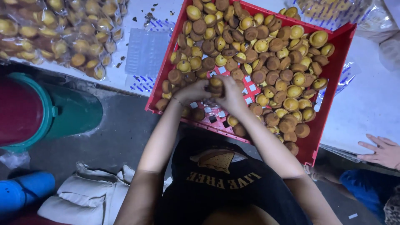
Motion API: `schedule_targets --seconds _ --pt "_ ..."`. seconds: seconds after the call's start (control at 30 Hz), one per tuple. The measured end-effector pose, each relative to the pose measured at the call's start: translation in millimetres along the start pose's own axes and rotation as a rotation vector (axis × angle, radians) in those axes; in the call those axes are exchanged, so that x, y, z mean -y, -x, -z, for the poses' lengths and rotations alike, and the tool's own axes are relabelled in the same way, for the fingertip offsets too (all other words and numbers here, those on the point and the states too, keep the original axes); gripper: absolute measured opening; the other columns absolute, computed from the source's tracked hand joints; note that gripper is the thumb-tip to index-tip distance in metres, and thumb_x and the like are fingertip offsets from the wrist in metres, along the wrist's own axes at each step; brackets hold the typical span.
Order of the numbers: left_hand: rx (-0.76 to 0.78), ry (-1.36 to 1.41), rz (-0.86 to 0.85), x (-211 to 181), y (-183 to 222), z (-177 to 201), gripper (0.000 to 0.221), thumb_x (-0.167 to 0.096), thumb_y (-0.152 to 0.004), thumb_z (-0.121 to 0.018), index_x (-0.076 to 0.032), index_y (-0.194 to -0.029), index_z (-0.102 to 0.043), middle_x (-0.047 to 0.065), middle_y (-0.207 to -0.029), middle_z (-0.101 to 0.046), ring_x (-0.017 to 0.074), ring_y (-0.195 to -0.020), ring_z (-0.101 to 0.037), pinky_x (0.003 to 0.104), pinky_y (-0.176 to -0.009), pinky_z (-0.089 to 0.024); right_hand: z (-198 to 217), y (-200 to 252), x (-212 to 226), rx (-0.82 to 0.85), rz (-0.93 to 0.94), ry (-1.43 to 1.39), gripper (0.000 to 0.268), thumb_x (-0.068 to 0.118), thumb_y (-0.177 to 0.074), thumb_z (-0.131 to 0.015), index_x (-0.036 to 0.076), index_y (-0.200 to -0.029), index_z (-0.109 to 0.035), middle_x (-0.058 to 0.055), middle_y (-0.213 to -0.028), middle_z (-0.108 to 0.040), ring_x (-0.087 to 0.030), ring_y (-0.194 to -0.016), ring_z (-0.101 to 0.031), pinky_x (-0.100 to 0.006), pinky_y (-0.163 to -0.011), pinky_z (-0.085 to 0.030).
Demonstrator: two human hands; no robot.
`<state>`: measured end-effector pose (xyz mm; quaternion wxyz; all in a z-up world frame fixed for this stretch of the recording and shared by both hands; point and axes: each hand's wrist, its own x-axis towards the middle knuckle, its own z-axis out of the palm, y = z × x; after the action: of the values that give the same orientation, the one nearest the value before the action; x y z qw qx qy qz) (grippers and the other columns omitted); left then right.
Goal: The person repeatedly picks small round snacks from a red crate and places them into clear plastic bags. They then set the filled bags on a nearby table. The process is repeated continuously throughout the clip.
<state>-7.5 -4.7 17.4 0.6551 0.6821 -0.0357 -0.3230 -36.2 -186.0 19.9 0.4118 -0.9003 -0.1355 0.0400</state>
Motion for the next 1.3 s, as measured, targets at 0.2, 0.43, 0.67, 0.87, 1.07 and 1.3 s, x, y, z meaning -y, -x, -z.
schedule_targets --seconds 0.2,0.43,0.67,0.87,1.07,1.3 --pt "-0.037 -0.126 -0.014 87.2 -25.0 11.6 0.047 -0.005 -0.069 -0.073 -0.006 -0.116 -0.073 0.007 -0.086 -0.069 0.0196 -0.066 -0.066 0.03 -0.049 -0.052 -17.5 28.2 25.4 0.137 -0.015 0.05 0.085 0.02 -0.071 -0.083 0.026 -0.148 -0.046 -0.01 -0.139 -0.045 -0.045 -0.105 -0.068 -0.061 -0.096 -0.056" --pt "0.04 -0.043 0.004 46.6 0.2 -3.9 0.059 -0.009 -0.079 -0.067 -0.005 -0.137 -0.063 0.012 -0.086 -0.061 0.0171 -0.059 -0.066 0.024 -0.047 -0.051 63.4 22.3 41.8 0.186 -0.117 0.112 0.083 0.015 -0.06 -0.09 0.019 -0.136 -0.056 -0.02 -0.122 -0.057 -0.05 -0.117 -0.062 -0.061 -0.101 -0.052" --pt "0.105 0.004 -0.124 45.5 7.0 0.4 0.067 -0.011 -0.079 -0.077 -0.011 -0.144 -0.058 0.013 -0.089 -0.067 0.0129 -0.068 -0.069 0.02 -0.054 -0.054 81.9 32.6 41.3 -0.304 -0.177 0.488 0.094 0.023 -0.086 -0.09 0.005 -0.16 -0.034 -0.037 -0.147 -0.033 -0.062 -0.132 -0.034 -0.071 -0.107 -0.038" --pt "0.24 -0.183 -0.282 8.6 13.9 -8.0 0.063 -0.012 -0.074 -0.073 -0.008 -0.136 -0.061 0.019 -0.115 -0.066 0.0209 -0.084 -0.067 0.031 -0.064 -0.058 -5.6 37.4 -7.0 -0.082 0.111 0.598 0.039 0.015 -0.087 -0.073 0.016 -0.126 -0.067 -0.015 -0.112 -0.064 -0.039 -0.106 -0.064 -0.047 -0.087 -0.055" --pt "0.103 -0.705 -0.299 15.5 28.2 -12.4 0.074 -0.02 -0.074 -0.068 -0.016 -0.146 -0.051 0.015 -0.132 -0.062 0.0346 -0.121 -0.065 0.048 -0.1 -0.053 -29.0 37.2 11.7 0.178 0.028 0.416 0.029 0.014 -0.076 -0.077 0.01 -0.104 -0.075 -0.014 -0.097 -0.072 -0.036 -0.095 -0.072 -0.046 -0.081 -0.058" --pt "0.148 -0.532 -0.186 -33.9 76.0 37.5 0.081 -0.028 -0.075 -0.073 -0.015 -0.151 -0.049 0.019 -0.15 -0.051 0.0402 -0.142 -0.046 0.048 -0.119 -0.036 100.1 53.1 29.3 -0.478 -0.276 0.101 0.048 0.038 -0.091 -0.089 0.011 -0.124 -0.069 -0.015 -0.113 -0.065 -0.038 -0.112 -0.064 -0.047 -0.094 -0.053"
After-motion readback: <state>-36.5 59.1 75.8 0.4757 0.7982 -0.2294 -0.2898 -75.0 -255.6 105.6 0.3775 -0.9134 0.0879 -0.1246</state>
